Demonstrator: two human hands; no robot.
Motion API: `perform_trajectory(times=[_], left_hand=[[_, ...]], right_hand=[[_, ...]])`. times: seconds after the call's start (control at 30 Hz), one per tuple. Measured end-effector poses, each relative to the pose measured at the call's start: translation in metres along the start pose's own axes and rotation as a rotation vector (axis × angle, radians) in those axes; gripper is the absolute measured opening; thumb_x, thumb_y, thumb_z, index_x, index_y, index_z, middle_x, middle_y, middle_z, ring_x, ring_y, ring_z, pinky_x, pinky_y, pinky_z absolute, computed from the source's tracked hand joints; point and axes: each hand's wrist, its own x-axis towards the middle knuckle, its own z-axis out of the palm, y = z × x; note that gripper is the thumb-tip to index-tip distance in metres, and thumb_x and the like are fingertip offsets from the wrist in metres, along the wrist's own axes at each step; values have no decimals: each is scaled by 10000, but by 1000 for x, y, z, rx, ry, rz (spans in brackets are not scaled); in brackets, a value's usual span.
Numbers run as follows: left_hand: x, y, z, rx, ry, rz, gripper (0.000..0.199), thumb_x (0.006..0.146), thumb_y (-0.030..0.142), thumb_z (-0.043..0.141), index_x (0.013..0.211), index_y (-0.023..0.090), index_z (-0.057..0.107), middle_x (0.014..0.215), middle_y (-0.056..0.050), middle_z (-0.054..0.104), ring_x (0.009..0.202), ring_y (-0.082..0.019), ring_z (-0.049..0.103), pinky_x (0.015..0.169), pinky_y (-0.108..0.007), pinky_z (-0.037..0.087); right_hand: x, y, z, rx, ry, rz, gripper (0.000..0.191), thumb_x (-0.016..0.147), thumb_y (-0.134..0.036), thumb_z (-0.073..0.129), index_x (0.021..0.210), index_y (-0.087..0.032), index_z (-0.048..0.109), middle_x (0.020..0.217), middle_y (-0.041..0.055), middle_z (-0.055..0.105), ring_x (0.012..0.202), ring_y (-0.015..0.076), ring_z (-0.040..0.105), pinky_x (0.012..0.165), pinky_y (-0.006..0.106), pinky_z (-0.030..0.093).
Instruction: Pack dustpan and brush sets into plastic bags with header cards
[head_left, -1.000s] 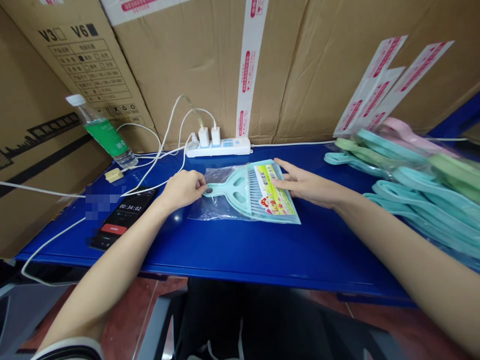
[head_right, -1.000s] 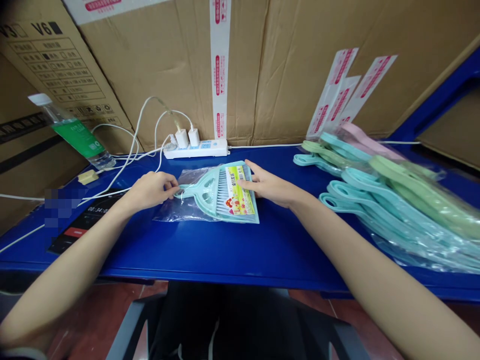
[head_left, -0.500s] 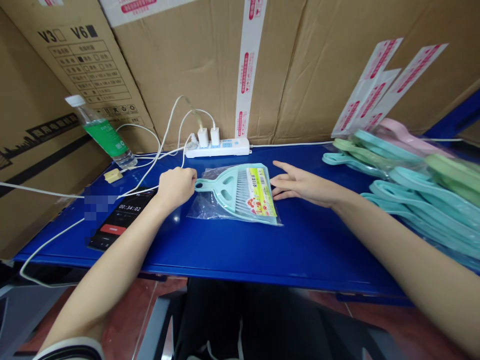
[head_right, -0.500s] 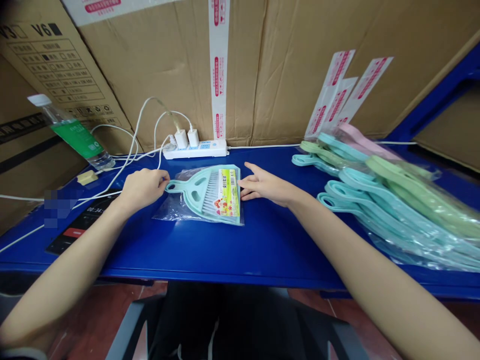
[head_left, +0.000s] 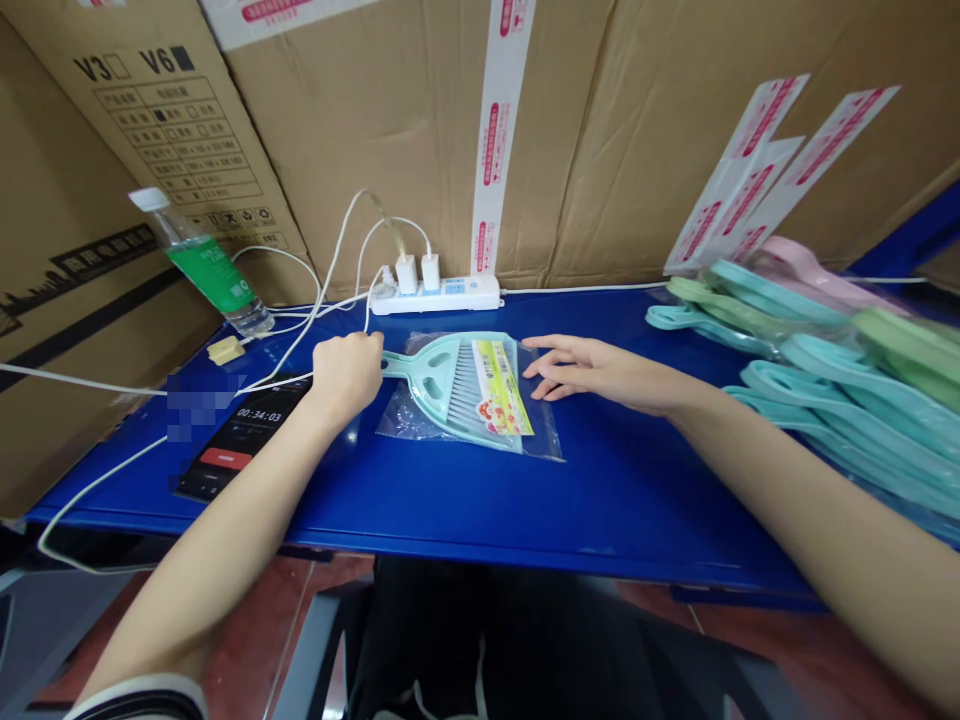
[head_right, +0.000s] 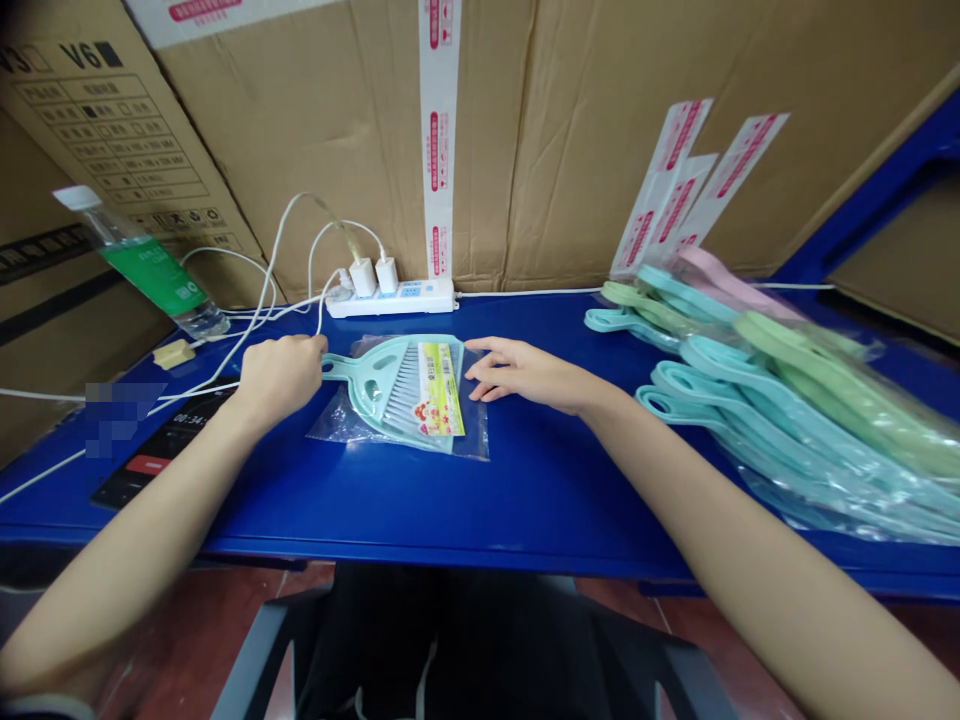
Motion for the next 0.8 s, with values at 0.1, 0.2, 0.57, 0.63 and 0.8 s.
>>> perform_trajectory(times=[0.1,0.2,0.57,0.63,0.8], left_hand=[[0,1,1,3,-2,4,395,848,97,383,1075,166,699,960,-177,726,961,-346,698,760,-402,510],[-1,1,1,9,-7,10,394,855,94,377,1083,165,691,974,-175,725,971,-343,697,764,-397,512],[-3,6,0,23,-36,40,408,882,77,327,1123,126,653,1022,-208,706,984,-359,698,756,-403,514],[-3,7,0,25,-39,39,400,887,79,331,1120,131,652,1022,-202,706,989,-354,698,764,-400,515],[-3,8,1,33,-47,35,394,891,72,333,1123,129,646,1043,-197,703,1000,-348,697,779,-399,524]], right_hand=[[1,2,-2,-24,-45,-30,520,860,-303,650,1361,-194,560,1058,100,700,901,199,711,926,414,576],[2,3,-3,-58,-69,-52,496,877,-313,625,1356,-195,569,1077,103,709,897,194,706,929,418,567],[2,3,-7,-158,-126,-112,513,879,-390,604,1351,-190,575,1072,98,706,865,186,689,852,375,563],[2,3,-7,-156,-123,-107,517,871,-399,612,1345,-194,580,1064,95,702,859,185,686,846,373,561],[2,3,-7,-163,-128,-107,526,864,-410,616,1341,-193,578,1072,95,693,851,183,679,841,375,559]])
